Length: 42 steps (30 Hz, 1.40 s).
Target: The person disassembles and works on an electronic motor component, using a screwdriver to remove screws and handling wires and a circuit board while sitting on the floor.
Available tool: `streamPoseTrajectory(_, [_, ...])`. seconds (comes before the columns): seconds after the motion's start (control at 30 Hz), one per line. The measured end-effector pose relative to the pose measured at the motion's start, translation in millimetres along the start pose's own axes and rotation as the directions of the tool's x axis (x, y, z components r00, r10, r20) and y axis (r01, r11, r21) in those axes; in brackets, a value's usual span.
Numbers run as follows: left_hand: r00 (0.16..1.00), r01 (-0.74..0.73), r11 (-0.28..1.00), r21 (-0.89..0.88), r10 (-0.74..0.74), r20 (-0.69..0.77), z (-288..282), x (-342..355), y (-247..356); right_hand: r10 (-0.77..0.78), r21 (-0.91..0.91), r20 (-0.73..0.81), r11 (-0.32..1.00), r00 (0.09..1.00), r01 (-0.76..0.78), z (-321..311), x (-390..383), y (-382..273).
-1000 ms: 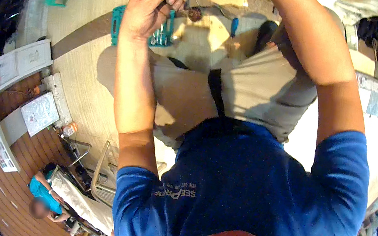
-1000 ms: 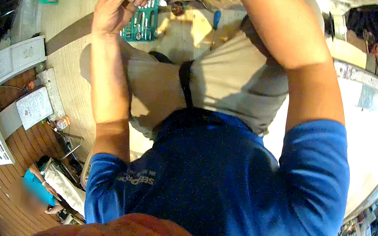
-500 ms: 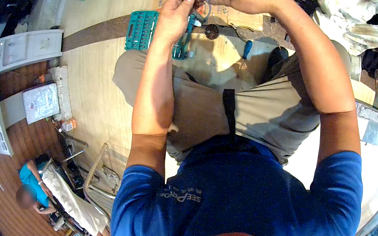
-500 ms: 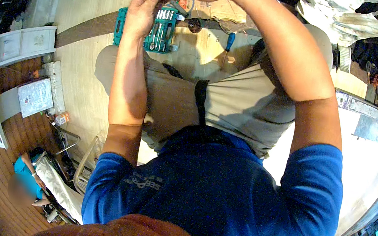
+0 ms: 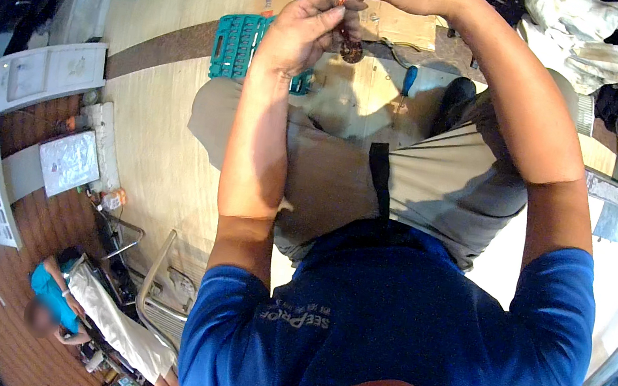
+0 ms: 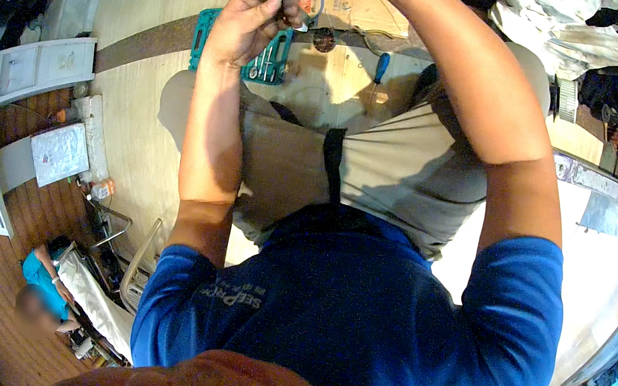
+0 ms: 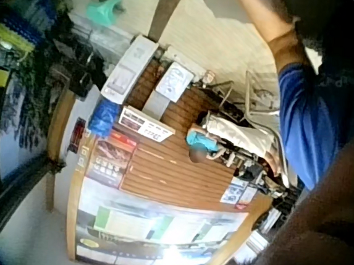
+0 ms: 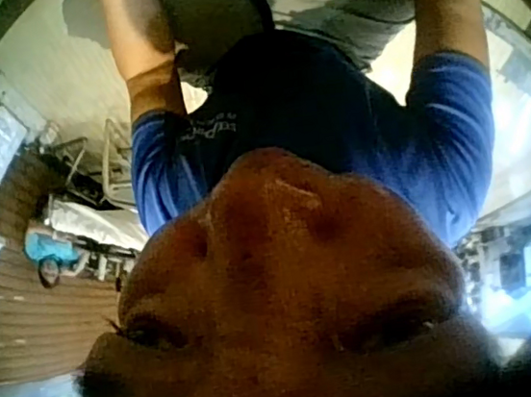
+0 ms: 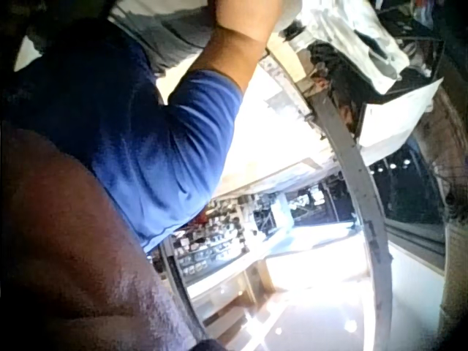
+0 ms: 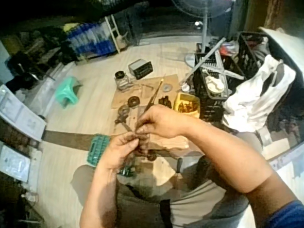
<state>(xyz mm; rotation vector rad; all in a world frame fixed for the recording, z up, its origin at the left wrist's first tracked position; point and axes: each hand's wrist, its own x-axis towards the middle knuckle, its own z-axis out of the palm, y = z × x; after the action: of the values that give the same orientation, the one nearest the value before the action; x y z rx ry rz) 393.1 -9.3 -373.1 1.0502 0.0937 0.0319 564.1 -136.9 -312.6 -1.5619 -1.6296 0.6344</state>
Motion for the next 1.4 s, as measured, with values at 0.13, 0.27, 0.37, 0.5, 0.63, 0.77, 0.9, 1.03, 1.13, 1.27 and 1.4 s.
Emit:
streamPoseTrajectory(0.13, [0.999,0.003,0.999,-0.052,-0.005,-0.046,-3.2,0.2,0.6,-0.01,-0.085,-0.029,0.996,1.0,0.008,2.8,1.4,-6.8])
streamPoseTrajectory(0.27, [0.991,0.076,0.995,-0.058,-0.082,-0.106,-1.8,-4.0,-0.8,-0.087,-0.126,-0.024,0.989,0.996,0.083,11.5,0.7,-3.2])
streamPoseTrajectory(0.37, [0.976,0.112,0.994,0.02,-0.106,-0.189,-6.0,-4.5,-0.8,-0.086,-0.193,-0.028,0.978,0.996,0.079,19.3,1.4,-4.6])
streamPoseTrajectory(0.5, [0.951,0.069,0.997,-0.019,-0.071,-0.301,2.7,-1.4,-0.6,-0.055,-0.209,-0.022,0.977,0.998,0.049,17.9,2.1,0.8])
streamPoseTrajectory(0.63, [0.951,-0.015,1.0,-0.006,0.013,-0.31,-4.5,-1.2,1.6,-0.043,-0.176,-0.045,0.984,0.998,0.034,21.4,5.0,7.6])
streamPoseTrajectory(0.77, [0.953,-0.04,0.999,-0.009,0.035,-0.301,-9.7,1.5,-1.2,-0.077,-0.211,-0.08,0.976,0.994,0.058,23.0,5.8,13.8])
streamPoseTrajectory(0.9, [0.961,0.028,0.999,-0.029,-0.035,-0.275,2.7,1.1,-5.0,-0.19,-0.23,-0.109,0.96,0.976,0.162,19.6,4.5,17.7])
streamPoseTrajectory(1.03, [0.978,0.176,0.973,-0.151,-0.191,-0.09,6.7,-2.0,-4.3,-0.188,-0.233,-0.096,0.959,0.978,0.161,13.4,6.4,21.1])
streamPoseTrajectory(1.13, [0.979,0.157,0.972,-0.175,-0.176,-0.102,7.1,-3.0,-4.7,-0.247,-0.248,-0.131,0.946,0.96,0.209,12.4,7.2,22.6])
streamPoseTrajectory(1.27, [0.986,0.134,0.954,-0.269,-0.156,-0.062,15.6,-1.0,-3.7,-0.181,-0.218,-0.181,0.966,0.967,0.14,15.0,7.0,21.7])
streamPoseTrajectory(1.4, [0.938,0.045,0.999,0.008,-0.04,-0.346,24.1,-1.1,-6.7,-0.07,-0.155,-0.16,0.987,0.985,0.045,12.8,7.3,13.6])
